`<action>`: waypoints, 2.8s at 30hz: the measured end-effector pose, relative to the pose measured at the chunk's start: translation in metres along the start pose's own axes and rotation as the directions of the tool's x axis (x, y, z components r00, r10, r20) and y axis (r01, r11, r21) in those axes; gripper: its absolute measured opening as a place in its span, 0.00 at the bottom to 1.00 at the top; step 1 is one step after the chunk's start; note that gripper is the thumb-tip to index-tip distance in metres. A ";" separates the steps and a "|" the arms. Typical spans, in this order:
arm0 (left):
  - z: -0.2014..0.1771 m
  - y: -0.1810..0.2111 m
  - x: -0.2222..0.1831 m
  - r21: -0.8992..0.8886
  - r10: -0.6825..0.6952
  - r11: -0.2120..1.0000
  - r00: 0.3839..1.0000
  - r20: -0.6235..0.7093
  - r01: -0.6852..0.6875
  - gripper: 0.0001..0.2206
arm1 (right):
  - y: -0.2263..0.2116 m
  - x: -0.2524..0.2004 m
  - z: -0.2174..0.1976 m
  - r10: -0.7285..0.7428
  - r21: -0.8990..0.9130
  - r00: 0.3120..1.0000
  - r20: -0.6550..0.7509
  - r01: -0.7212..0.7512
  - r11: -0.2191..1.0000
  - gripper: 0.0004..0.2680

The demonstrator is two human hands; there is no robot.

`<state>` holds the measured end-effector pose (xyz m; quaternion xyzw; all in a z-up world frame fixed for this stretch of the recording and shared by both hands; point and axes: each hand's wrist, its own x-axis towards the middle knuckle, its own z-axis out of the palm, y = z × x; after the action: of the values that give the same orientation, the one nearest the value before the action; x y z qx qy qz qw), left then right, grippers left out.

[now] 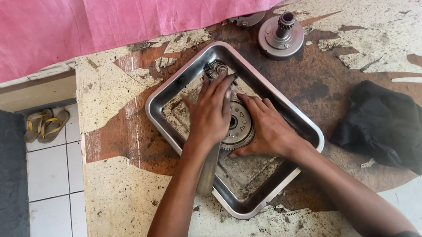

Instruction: Cleaning and inspecting a gear assembly in a metal tray on a workbench.

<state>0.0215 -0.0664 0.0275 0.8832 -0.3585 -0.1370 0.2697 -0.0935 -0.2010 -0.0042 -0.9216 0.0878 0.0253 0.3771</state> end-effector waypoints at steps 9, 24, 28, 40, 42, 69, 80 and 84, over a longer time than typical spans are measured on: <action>-0.006 0.005 -0.024 -0.013 -0.031 0.999 0.999 0.020 0.032 0.20 | -0.006 -0.003 -0.009 -0.002 0.031 1.000 0.004 0.002 1.000 0.53; 0.022 -0.016 0.030 -0.043 -0.005 0.999 1.000 -0.003 0.005 0.19 | 0.000 -0.005 -0.004 -0.029 0.038 0.999 -0.025 0.030 0.999 0.52; 0.002 -0.010 -0.024 -0.024 -0.006 1.000 1.000 0.019 0.007 0.19 | -0.005 -0.005 -0.008 -0.037 0.046 0.999 -0.017 0.037 0.998 0.52; 0.011 -0.016 0.015 -0.092 0.024 0.996 1.000 0.020 -0.022 0.18 | -0.004 -0.003 -0.006 -0.026 0.047 1.000 0.006 0.025 0.999 0.51; 0.024 -0.027 0.032 -0.137 0.012 0.991 0.999 0.049 -0.005 0.19 | -0.004 -0.005 -0.006 0.002 0.052 1.000 0.019 -0.003 0.999 0.51; -0.004 -0.002 -0.012 -0.009 -0.012 1.000 1.000 0.012 0.012 0.19 | -0.003 -0.005 -0.008 0.004 0.038 0.999 0.049 -0.006 0.999 0.51; 0.005 -0.014 0.014 0.004 -0.011 1.000 1.000 -0.015 0.011 0.18 | -0.007 -0.001 -0.011 -0.010 0.039 0.999 0.036 0.009 0.999 0.51; 0.024 -0.026 0.050 0.030 -0.037 0.999 0.999 0.021 0.036 0.18 | -0.008 -0.005 -0.012 0.000 0.044 0.998 0.058 -0.002 0.999 0.50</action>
<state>0.0610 -0.0954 -0.0101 0.8920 -0.3471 -0.1459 0.2500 -0.0968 -0.2029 0.0108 -0.9120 0.0776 0.0504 0.3996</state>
